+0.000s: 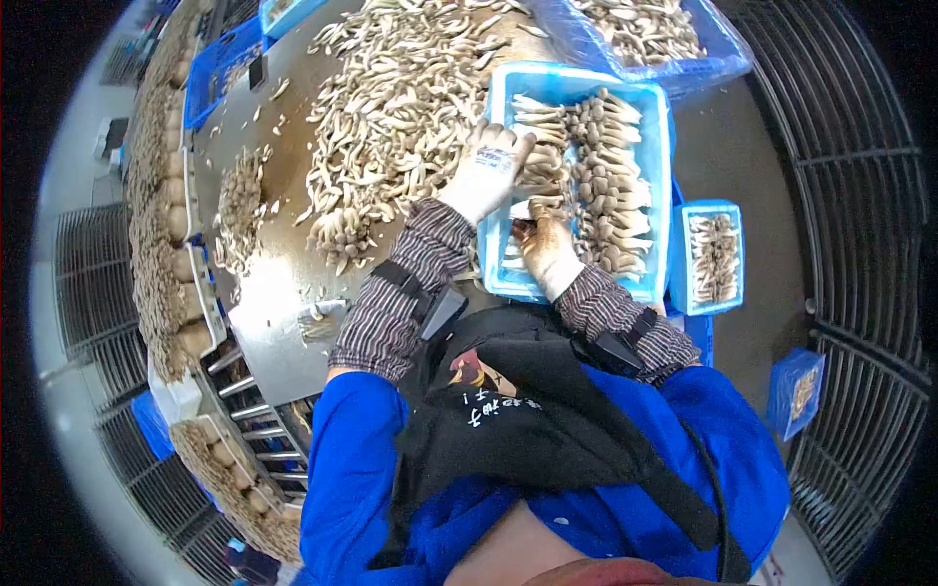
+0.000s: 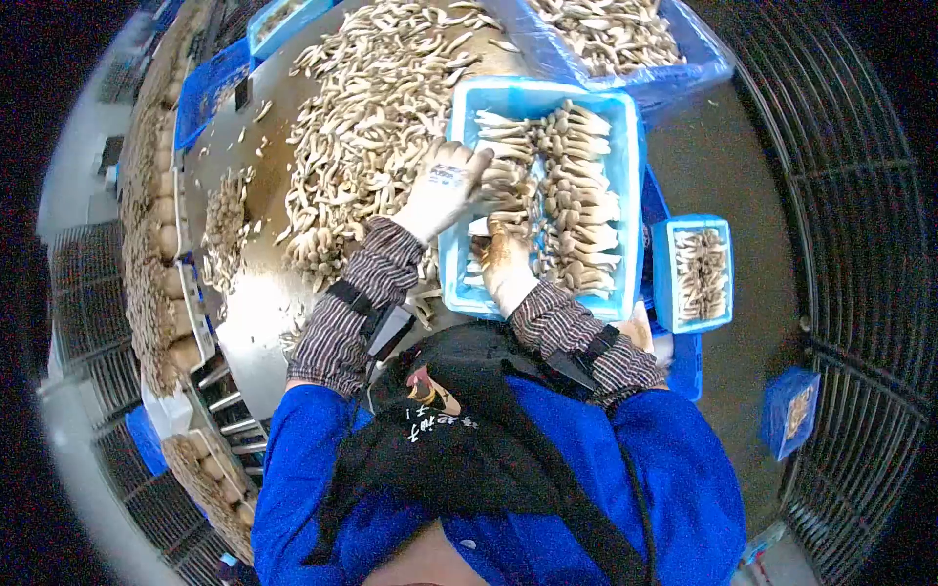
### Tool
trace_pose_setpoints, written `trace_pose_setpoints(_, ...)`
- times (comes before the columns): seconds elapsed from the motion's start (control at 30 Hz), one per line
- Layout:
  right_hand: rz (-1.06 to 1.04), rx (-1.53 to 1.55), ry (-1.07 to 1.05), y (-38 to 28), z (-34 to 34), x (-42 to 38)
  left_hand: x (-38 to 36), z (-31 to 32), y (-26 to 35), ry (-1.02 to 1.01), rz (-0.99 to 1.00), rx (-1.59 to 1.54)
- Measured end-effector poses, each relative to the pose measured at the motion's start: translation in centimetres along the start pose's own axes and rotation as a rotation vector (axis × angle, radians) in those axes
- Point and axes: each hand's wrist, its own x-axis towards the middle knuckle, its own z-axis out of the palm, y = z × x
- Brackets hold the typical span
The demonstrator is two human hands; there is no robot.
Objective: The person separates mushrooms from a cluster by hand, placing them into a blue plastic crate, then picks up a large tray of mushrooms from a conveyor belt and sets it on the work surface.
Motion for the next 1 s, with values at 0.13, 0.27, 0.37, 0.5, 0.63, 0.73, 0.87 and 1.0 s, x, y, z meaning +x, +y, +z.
trace_pose_setpoints(0.13, 0.224, 0.1, -0.058, 1.7, -2.6, 2.9, 0.9, 3.1, -0.5, -0.08, 0.135, 0.178)
trace_pose_setpoints(0.27, 0.183, -0.136, -0.414, 0.3, -4.7, 1.6, 0.9, 2.6, -0.1, -0.216, 0.21, 0.001)
trace_pose_setpoints(0.37, -0.522, -0.885, -0.693, -2.7, -4.4, -3.0, -0.5, 1.2, -0.9, -0.048, 0.098, -0.012)
trace_pose_setpoints(0.5, -0.838, -1.552, -0.427, -9.4, 0.1, -3.6, -10.2, -1.3, -4.9, 0.462, -0.563, -0.393)
trace_pose_setpoints(0.63, -1.426, -2.107, -0.574, -11.4, 2.5, 1.8, -22.8, -0.4, -4.9, 0.572, -1.134, -0.643)
trace_pose_setpoints(0.73, -1.005, -2.492, -0.654, -11.5, 5.5, 3.7, -29.2, -0.4, -5.2, 0.791, -1.252, -0.616)
trace_pose_setpoints(0.87, -1.338, -2.384, -0.765, -11.2, 4.9, 5.9, -36.2, 1.9, -10.4, 0.802, -1.376, -0.489)
trace_pose_setpoints(1.0, -1.213, -2.392, -0.574, -9.7, 7.3, 3.2, -35.1, -1.0, -14.1, 0.646, -1.284, -0.68)
